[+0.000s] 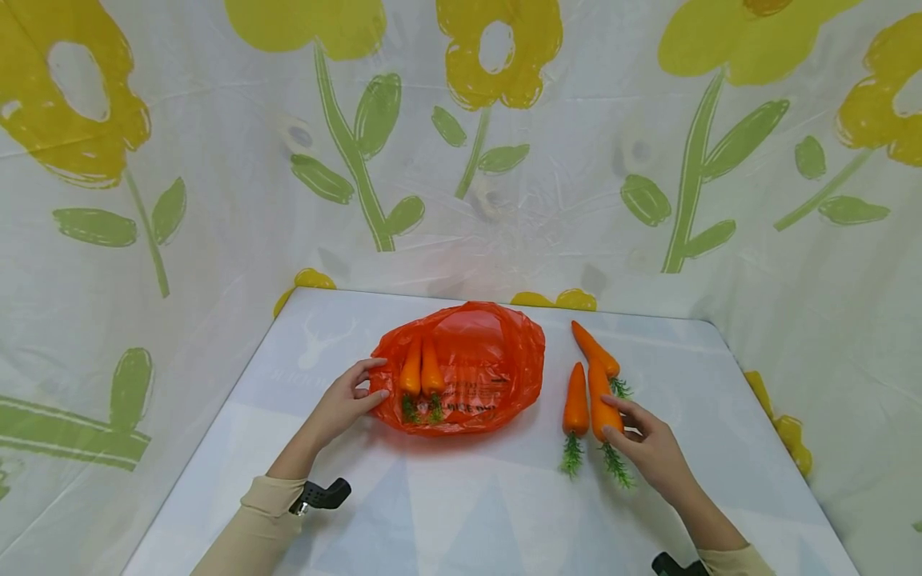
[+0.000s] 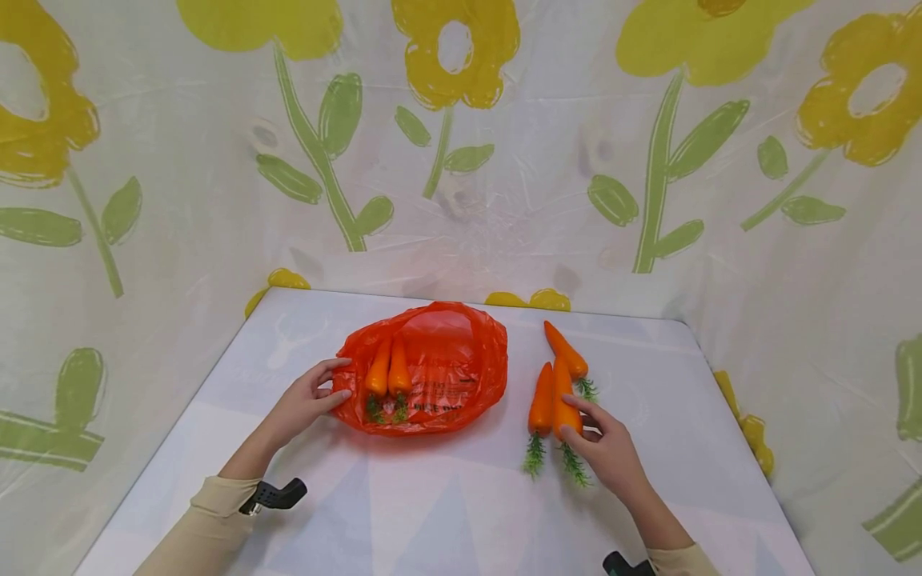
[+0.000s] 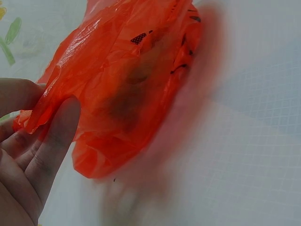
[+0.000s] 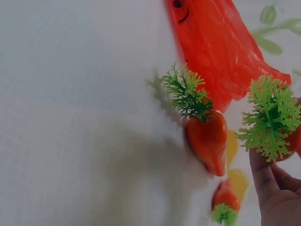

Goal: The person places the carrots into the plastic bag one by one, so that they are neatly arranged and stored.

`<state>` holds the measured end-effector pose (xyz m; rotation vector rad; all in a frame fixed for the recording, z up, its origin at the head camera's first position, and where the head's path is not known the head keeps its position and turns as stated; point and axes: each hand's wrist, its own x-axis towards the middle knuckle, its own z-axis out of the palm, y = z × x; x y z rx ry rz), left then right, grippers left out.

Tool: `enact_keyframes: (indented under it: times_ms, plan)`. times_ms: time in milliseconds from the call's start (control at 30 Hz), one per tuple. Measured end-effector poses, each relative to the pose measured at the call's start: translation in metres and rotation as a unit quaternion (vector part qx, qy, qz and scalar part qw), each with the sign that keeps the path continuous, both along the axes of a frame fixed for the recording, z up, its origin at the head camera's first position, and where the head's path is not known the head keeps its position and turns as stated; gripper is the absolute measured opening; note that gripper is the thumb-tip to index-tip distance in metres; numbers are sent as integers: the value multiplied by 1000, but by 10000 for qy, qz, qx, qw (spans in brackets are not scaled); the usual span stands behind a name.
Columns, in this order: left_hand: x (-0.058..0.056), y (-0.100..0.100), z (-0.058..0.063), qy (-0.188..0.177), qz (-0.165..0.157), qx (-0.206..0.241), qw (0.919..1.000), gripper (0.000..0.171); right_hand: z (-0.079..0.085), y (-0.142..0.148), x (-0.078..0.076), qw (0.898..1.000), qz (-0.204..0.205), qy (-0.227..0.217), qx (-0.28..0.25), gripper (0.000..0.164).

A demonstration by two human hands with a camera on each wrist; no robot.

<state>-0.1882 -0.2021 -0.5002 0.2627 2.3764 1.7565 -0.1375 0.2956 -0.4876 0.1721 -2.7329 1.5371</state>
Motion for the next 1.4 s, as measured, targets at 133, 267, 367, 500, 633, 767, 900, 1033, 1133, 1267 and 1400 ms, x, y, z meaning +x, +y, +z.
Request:
enact_keyframes:
  times_ms: [133, 267, 367, 500, 633, 767, 900, 1033, 1133, 1267, 1400]
  plan:
    - [0, 0, 1, -23, 19, -28, 10000, 56, 3, -2, 1, 10000, 36, 37, -10, 48]
    - [-1, 0, 1, -18, 12, -38, 10000, 56, 9, -4, 2, 9999, 81, 122, -21, 47]
    - [-1, 0, 1, -19, 2, -31, 10000, 56, 13, -5, 1, 9997, 134, 173, -51, 47]
    - [-1, -1, 1, -16, -5, -31, 10000, 57, 16, -8, 1, 9995, 206, 237, -69, 46]
    - [-1, -1, 2, -29, -7, -6, 10000, 57, 20, -11, 0, 9992, 267, 301, -85, 46]
    - [-1, -1, 2, -46, 3, 11, 10000, 57, 26, -14, 1, 9986, 364, 346, -140, 46]
    - [-1, -1, 3, -68, 11, 40, 10000, 57, 32, -17, 2, 9981, 452, 380, -194, 46]
    - [-1, -1, 3, -76, -12, 80, 9999, 57, 34, -20, 2, 9976, 499, 420, -219, 45]
    - [-1, -1, 2, -77, -21, 83, 9999, 57, 36, -22, 2, 9970, 550, 464, -281, 45]
    - [-1, -1, 2, -95, -16, 84, 9999, 57, 39, -25, 3, 9956, 650, 549, -391, 45]
    - [-2, -1, 0, -96, -5, 46, 9999, 57, 42, -29, 3, 9943, 734, 624, -451, 45]
